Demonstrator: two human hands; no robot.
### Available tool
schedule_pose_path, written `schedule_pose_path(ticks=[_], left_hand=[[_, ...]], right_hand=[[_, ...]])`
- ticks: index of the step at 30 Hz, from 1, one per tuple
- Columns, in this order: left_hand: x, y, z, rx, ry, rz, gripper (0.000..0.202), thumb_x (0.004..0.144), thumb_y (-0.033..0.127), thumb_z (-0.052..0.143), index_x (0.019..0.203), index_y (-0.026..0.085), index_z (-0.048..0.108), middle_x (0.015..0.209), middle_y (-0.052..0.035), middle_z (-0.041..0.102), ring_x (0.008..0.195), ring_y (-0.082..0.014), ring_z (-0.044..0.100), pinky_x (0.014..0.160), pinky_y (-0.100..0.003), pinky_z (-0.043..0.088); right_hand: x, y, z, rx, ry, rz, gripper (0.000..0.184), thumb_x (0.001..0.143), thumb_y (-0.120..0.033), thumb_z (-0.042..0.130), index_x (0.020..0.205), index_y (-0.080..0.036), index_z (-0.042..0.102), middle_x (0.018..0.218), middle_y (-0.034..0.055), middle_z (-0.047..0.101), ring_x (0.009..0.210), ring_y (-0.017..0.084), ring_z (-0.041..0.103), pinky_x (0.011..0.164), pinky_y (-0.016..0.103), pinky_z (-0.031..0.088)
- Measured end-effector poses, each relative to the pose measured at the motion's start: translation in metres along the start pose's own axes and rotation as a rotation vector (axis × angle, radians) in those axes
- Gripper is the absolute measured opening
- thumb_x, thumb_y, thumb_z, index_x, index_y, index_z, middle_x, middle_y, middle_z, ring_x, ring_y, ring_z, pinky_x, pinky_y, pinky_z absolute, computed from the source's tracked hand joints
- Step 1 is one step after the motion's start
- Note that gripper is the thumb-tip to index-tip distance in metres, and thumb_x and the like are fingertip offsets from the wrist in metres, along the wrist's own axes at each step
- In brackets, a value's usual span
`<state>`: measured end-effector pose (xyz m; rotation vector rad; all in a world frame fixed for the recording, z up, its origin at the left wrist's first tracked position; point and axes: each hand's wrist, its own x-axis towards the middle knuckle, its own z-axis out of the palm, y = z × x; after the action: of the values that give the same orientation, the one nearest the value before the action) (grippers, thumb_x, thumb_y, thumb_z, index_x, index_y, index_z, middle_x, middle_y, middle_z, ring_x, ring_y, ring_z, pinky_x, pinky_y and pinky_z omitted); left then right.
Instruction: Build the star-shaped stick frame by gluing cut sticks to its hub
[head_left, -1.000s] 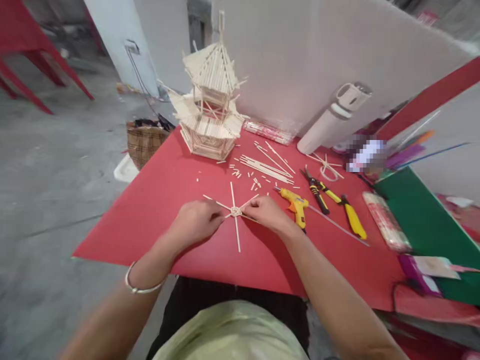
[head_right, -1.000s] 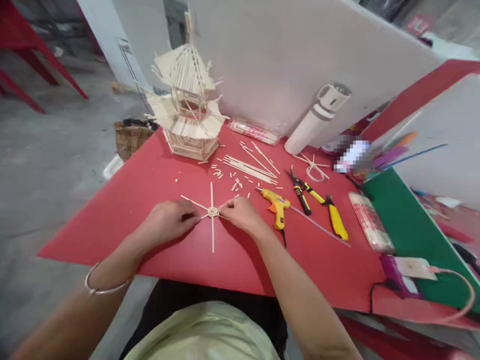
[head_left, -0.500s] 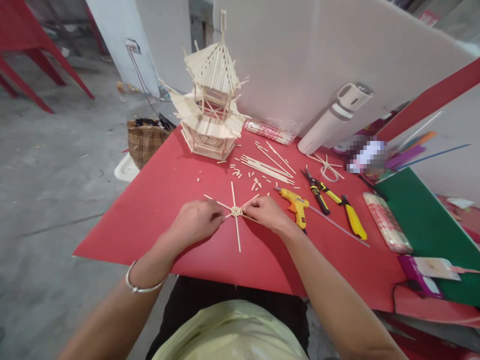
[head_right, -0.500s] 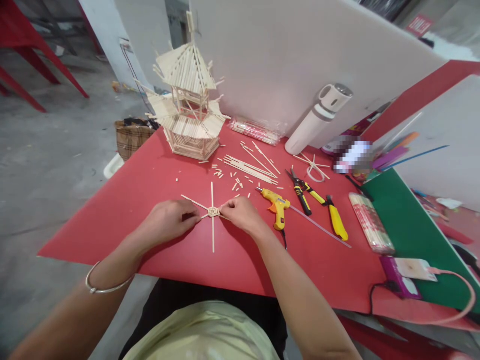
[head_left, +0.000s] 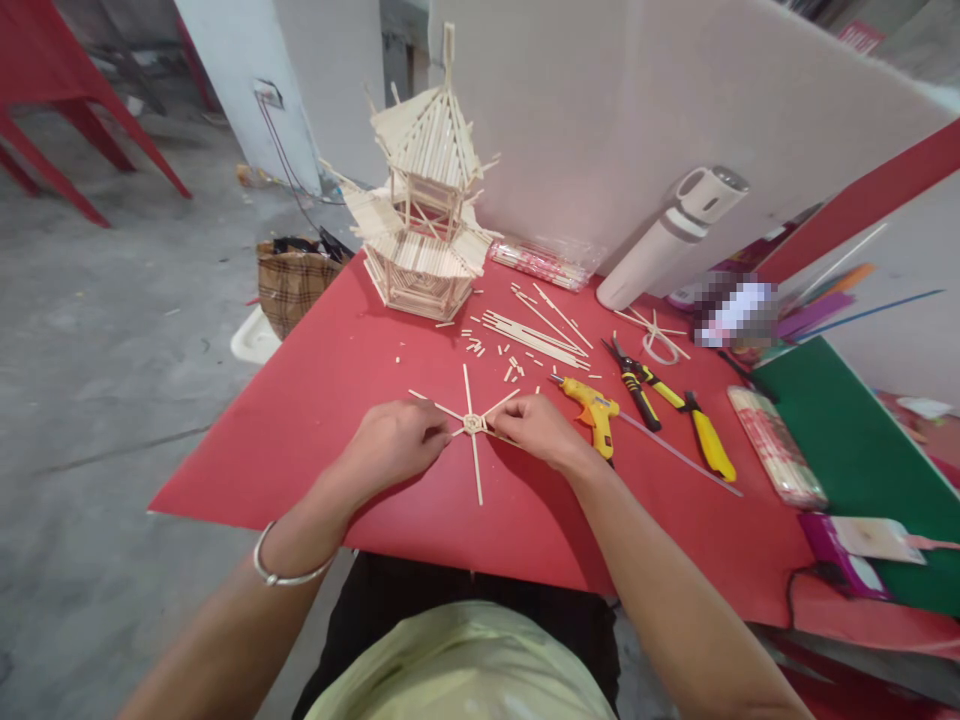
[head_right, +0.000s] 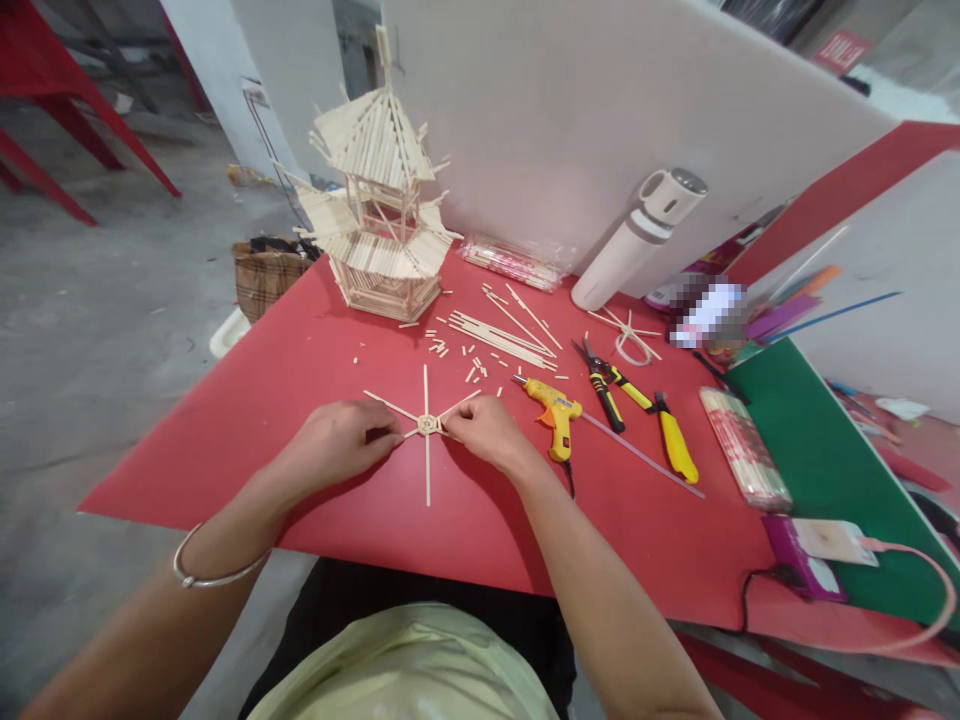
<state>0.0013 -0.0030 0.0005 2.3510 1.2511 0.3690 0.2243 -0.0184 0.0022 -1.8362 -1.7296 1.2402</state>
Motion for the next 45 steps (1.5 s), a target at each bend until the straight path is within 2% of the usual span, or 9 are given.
schedule_pose_path(ticks=[4, 8, 13, 19, 23, 28, 32, 40, 45], left_hand=[[-0.002, -0.002, 0.000, -0.008, 0.019, 0.000, 0.018, 0.084, 0.026, 0.053, 0.073, 0.021, 0.067, 0.079, -0.0032, 0.070, 0.074, -0.0168, 0.062, 0.061, -0.026, 0.036], [-0.004, -0.006, 0.000, -0.023, 0.010, 0.017, 0.017, 0.084, 0.027, 0.054, 0.077, 0.022, 0.069, 0.080, -0.0021, 0.070, 0.074, -0.0165, 0.062, 0.062, -0.026, 0.037], [-0.003, -0.008, -0.001, -0.069, -0.027, 0.046, 0.018, 0.085, 0.027, 0.054, 0.080, 0.024, 0.071, 0.080, -0.0016, 0.071, 0.077, -0.0168, 0.062, 0.066, -0.025, 0.040], [0.007, -0.005, -0.020, -0.136, -0.076, 0.041, 0.022, 0.086, 0.026, 0.051, 0.079, 0.020, 0.072, 0.076, -0.0022, 0.070, 0.066, -0.0134, 0.060, 0.062, -0.024, 0.041], [0.032, -0.004, -0.032, -0.131, -0.074, 0.170, 0.022, 0.084, 0.020, 0.050, 0.081, 0.020, 0.073, 0.079, -0.0023, 0.070, 0.071, -0.0136, 0.060, 0.067, -0.024, 0.042], [0.075, 0.003, -0.031, -0.127, -0.230, 0.323, 0.023, 0.083, 0.015, 0.051, 0.082, 0.021, 0.073, 0.085, -0.0015, 0.069, 0.076, -0.0130, 0.061, 0.069, -0.022, 0.043], [0.097, 0.008, -0.025, -0.130, -0.419, 0.436, 0.023, 0.084, 0.013, 0.051, 0.084, 0.021, 0.073, 0.082, -0.0016, 0.067, 0.077, -0.0134, 0.060, 0.070, -0.021, 0.043], [0.093, -0.009, -0.027, -0.202, -0.449, 0.339, 0.024, 0.087, 0.018, 0.050, 0.088, 0.021, 0.073, 0.087, -0.0028, 0.068, 0.079, -0.0142, 0.061, 0.074, -0.023, 0.043], [0.089, -0.008, -0.024, -0.217, -0.382, 0.300, 0.024, 0.088, 0.019, 0.050, 0.089, 0.021, 0.074, 0.088, -0.0033, 0.068, 0.077, -0.0136, 0.060, 0.073, -0.024, 0.044]], right_hand=[[-0.001, 0.000, 0.001, -0.001, 0.007, -0.009, 0.026, 0.075, -0.034, 0.051, 0.054, -0.019, 0.050, 0.050, -0.0068, 0.032, 0.048, 0.007, 0.025, 0.047, 0.024, 0.018], [-0.004, -0.002, 0.002, 0.004, 0.028, -0.026, 0.024, 0.076, -0.034, 0.054, 0.070, -0.018, 0.070, 0.058, -0.0035, 0.055, 0.056, 0.010, 0.045, 0.055, 0.023, 0.031], [-0.009, -0.001, 0.005, 0.005, 0.081, -0.039, 0.021, 0.078, -0.034, 0.059, 0.083, -0.024, 0.077, 0.078, 0.0012, 0.072, 0.074, 0.017, 0.060, 0.066, 0.024, 0.041], [-0.012, -0.001, 0.010, -0.024, 0.124, -0.064, 0.021, 0.083, -0.032, 0.056, 0.086, -0.025, 0.076, 0.080, 0.0000, 0.073, 0.071, 0.014, 0.061, 0.065, 0.023, 0.041], [-0.015, -0.005, 0.010, -0.036, 0.137, -0.089, 0.022, 0.084, -0.029, 0.054, 0.086, -0.024, 0.075, 0.077, -0.0006, 0.072, 0.068, 0.013, 0.060, 0.062, 0.022, 0.038], [-0.017, -0.008, 0.010, -0.099, 0.197, -0.117, 0.020, 0.083, -0.024, 0.054, 0.081, -0.023, 0.074, 0.073, 0.0004, 0.071, 0.066, 0.013, 0.059, 0.062, 0.023, 0.035], [-0.017, -0.007, 0.011, -0.159, 0.227, -0.120, 0.020, 0.083, -0.022, 0.054, 0.081, -0.023, 0.074, 0.076, 0.0012, 0.072, 0.070, 0.015, 0.061, 0.064, 0.023, 0.035], [-0.014, -0.004, 0.017, -0.383, 0.217, -0.090, 0.019, 0.093, -0.024, 0.049, 0.091, -0.021, 0.068, 0.091, 0.0048, 0.070, 0.079, 0.018, 0.062, 0.065, 0.028, 0.032], [-0.015, 0.000, 0.020, -0.422, 0.277, -0.092, 0.019, 0.097, -0.023, 0.045, 0.091, -0.020, 0.063, 0.092, 0.0052, 0.066, 0.076, 0.017, 0.060, 0.063, 0.028, 0.029]])
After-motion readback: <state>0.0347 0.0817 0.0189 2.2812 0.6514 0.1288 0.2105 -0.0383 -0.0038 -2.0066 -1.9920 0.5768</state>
